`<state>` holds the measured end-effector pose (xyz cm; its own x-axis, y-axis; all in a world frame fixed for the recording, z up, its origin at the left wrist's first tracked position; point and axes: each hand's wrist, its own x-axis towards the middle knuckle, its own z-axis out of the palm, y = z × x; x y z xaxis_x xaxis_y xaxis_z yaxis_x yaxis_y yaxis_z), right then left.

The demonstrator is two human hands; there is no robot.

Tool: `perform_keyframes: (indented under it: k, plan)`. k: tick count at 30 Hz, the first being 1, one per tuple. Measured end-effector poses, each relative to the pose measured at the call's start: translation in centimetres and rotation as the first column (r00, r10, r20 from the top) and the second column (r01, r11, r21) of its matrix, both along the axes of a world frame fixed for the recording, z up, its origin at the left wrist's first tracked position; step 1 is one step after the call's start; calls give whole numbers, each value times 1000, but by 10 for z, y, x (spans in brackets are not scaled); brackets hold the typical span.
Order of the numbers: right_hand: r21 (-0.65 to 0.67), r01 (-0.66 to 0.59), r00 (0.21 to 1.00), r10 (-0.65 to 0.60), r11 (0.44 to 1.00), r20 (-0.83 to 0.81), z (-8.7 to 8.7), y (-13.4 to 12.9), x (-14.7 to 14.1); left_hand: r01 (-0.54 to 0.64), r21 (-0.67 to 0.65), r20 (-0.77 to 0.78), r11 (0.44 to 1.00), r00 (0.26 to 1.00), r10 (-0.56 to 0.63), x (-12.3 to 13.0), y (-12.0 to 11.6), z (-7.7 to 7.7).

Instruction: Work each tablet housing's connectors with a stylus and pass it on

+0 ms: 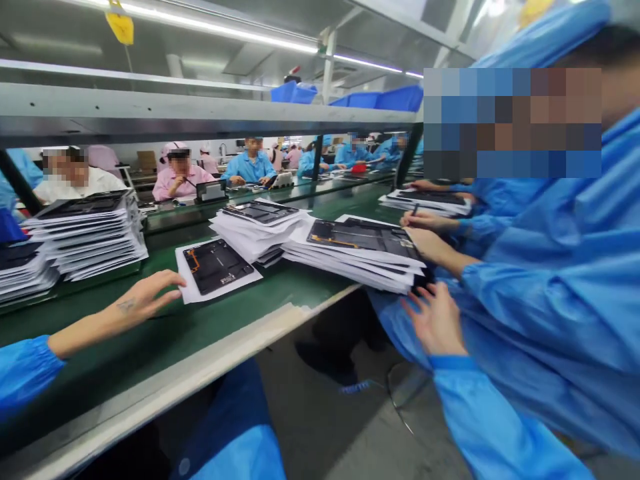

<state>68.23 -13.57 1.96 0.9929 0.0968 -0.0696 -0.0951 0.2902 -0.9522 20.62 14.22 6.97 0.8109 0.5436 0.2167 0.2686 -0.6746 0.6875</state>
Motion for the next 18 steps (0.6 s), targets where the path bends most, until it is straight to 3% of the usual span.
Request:
perform_keyframes:
  k: [3, 6, 9, 13, 18]
  plan:
    - [24, -120, 992, 121, 992, -43, 11, 11, 24, 103, -318, 116, 942, 991, -69, 99, -38, -11]
    - [50, -196, 980, 194, 979, 43, 20, 25, 35, 171, -610, 170, 774, 982, -83, 198, -79, -31]
    - [73, -222, 963, 207, 972, 171, 29, 33, 38, 182, -767, 226, 615, 974, -7, 270, -104, -39]
    - [95, -214, 935, 175, 972, 308, 34, 35, 34, 196, -854, 284, 483, 952, 116, 320, -109, -38]
    - [125, -206, 904, 140, 971, 403, 30, 32, 27, 224, -887, 318, 404, 931, 182, 339, -99, -41]
